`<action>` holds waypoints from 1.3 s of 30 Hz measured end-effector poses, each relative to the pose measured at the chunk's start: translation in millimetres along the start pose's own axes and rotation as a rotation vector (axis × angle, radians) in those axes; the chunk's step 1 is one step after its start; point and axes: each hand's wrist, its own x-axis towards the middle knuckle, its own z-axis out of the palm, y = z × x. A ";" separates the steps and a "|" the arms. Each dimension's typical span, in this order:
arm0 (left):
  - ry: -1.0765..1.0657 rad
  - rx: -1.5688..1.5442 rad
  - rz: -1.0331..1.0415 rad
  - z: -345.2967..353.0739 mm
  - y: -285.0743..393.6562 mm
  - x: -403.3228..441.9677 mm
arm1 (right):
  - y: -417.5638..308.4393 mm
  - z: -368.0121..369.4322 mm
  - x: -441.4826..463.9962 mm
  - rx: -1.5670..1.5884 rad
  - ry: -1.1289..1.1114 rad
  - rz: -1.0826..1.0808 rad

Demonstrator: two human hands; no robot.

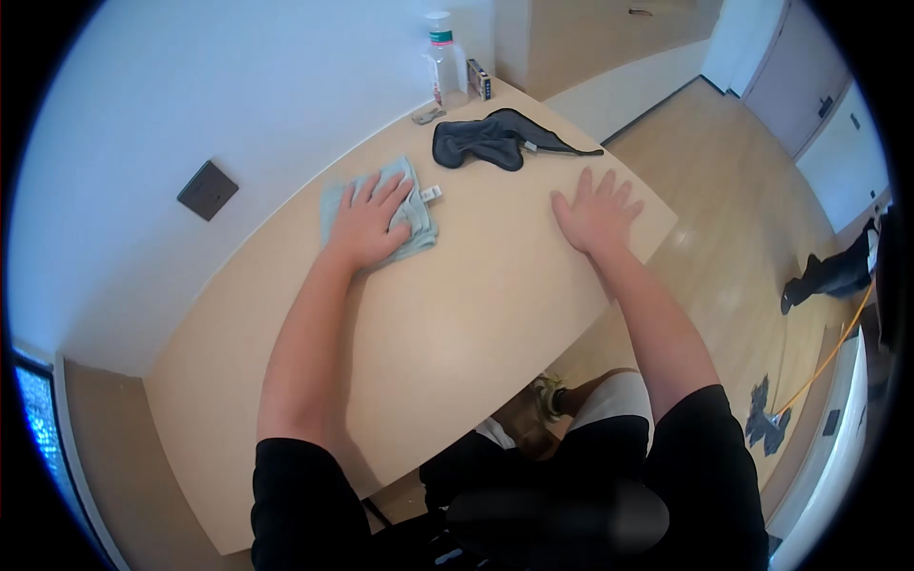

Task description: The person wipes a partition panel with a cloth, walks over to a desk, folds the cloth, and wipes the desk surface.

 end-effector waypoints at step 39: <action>-0.021 0.299 -1.246 -43.2 -63.2 -559.3 | 96.9 10.5 27.2 0.025 0.011 -0.127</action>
